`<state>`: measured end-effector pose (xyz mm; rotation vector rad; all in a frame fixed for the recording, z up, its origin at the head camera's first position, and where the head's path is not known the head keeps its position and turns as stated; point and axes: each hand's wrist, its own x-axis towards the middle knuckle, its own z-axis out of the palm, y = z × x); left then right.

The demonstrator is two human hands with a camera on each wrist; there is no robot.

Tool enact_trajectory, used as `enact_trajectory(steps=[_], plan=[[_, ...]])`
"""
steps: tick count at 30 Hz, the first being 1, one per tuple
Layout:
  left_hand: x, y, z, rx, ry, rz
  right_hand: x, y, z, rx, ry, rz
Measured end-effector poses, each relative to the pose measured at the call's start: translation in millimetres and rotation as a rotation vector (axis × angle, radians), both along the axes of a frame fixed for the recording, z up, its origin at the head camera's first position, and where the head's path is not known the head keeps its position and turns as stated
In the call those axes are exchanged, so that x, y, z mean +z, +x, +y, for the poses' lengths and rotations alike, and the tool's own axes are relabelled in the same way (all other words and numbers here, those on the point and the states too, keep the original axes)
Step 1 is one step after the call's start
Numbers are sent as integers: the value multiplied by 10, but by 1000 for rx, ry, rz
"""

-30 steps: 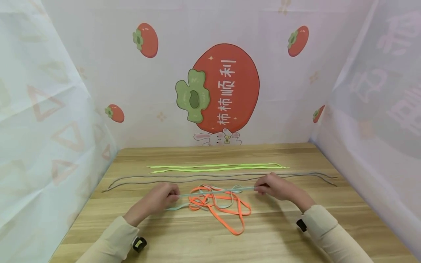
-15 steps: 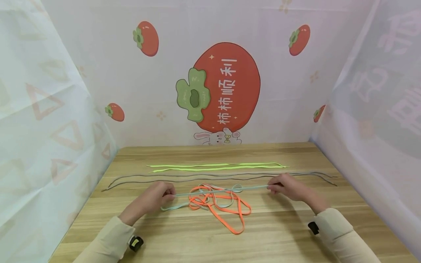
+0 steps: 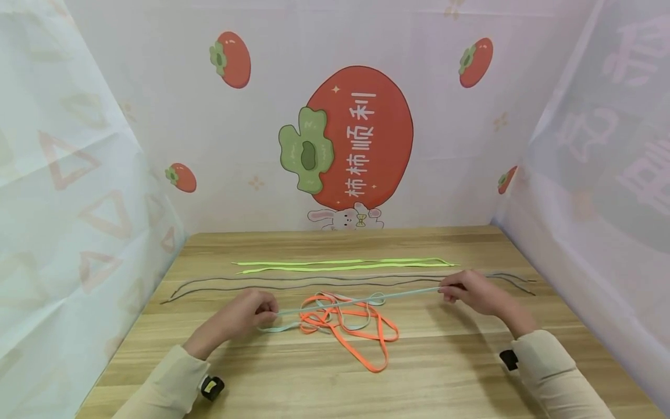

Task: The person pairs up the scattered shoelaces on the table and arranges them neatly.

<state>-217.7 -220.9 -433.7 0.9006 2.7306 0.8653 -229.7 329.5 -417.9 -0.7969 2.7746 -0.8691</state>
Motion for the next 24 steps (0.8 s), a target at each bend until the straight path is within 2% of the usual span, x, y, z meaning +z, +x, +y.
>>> enact_trajectory(steps=[6,13,18,24], plan=[[9,2,-132,-12,11,-6,17,32,76,-30,0,-1],[17,17,-308,-67,58,-50,32,49,135,-37,31,17],[34,31,-419,-67,75,-75,21,44,198,-51,47,39],[26,37,-573,-54,81,-59,5,26,274,-81,44,28]])
